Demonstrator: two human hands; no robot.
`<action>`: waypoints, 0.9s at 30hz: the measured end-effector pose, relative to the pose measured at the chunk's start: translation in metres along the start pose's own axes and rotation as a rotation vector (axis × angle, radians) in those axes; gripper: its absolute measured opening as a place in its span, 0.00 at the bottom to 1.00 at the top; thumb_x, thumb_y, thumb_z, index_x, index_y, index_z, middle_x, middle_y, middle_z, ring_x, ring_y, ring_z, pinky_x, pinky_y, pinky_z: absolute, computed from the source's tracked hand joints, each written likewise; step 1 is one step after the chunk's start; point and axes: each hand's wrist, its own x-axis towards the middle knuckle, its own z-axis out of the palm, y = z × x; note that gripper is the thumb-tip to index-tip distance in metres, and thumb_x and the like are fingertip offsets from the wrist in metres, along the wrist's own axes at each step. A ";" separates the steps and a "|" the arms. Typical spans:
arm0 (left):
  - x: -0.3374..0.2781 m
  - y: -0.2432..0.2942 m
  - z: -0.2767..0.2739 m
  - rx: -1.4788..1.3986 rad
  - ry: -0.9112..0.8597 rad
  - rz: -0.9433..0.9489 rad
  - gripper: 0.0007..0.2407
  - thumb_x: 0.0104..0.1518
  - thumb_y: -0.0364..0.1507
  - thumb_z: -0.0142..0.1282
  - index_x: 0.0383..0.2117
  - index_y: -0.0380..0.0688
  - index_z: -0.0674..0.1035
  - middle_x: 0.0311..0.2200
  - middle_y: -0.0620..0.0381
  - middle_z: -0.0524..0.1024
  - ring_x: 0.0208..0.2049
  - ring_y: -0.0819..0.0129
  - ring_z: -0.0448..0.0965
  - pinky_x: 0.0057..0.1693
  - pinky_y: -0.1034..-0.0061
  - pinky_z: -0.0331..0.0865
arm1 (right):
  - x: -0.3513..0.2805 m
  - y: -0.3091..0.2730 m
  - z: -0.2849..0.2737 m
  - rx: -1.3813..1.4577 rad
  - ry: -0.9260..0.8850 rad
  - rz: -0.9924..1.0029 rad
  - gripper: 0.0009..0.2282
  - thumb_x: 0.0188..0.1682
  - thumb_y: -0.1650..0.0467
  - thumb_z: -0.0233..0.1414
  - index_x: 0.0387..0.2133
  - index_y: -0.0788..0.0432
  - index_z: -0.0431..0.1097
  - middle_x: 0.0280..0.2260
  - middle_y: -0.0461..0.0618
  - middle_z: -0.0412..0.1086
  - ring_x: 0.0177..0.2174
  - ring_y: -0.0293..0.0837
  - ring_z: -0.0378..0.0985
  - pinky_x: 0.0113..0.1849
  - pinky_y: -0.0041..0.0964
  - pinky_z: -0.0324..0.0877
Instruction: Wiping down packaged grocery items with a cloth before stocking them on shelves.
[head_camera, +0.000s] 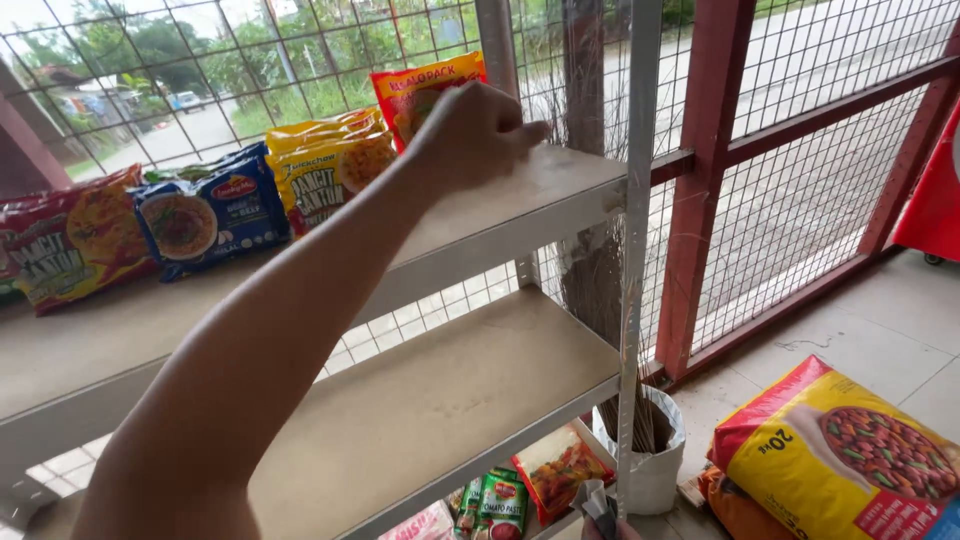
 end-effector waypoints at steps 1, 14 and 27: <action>-0.020 0.024 0.001 -0.118 -0.069 0.029 0.11 0.62 0.37 0.55 0.31 0.44 0.84 0.28 0.53 0.84 0.30 0.65 0.84 0.41 0.69 0.78 | 0.005 -0.001 0.000 -0.006 0.002 0.008 0.18 0.47 0.66 0.53 0.48 0.64 0.67 0.37 0.56 0.68 0.41 0.46 0.72 0.45 0.36 0.65; -0.334 0.184 0.056 -0.567 -0.697 0.198 0.08 0.66 0.36 0.62 0.30 0.52 0.79 0.27 0.55 0.79 0.37 0.58 0.82 0.50 0.63 0.74 | -0.302 -0.263 0.120 -0.911 -0.218 -0.151 0.14 0.47 0.63 0.53 0.42 0.56 0.72 0.40 0.54 0.77 0.42 0.54 0.77 0.41 0.48 0.70; -0.379 0.326 0.237 -0.956 -0.960 0.018 0.12 0.56 0.30 0.57 0.45 0.43 0.79 0.30 0.55 0.83 0.37 0.58 0.85 0.46 0.64 0.75 | -0.330 -0.214 0.084 -1.264 -0.207 -0.054 0.19 0.47 0.54 0.52 0.31 0.57 0.75 0.29 0.56 0.76 0.33 0.57 0.81 0.36 0.53 0.73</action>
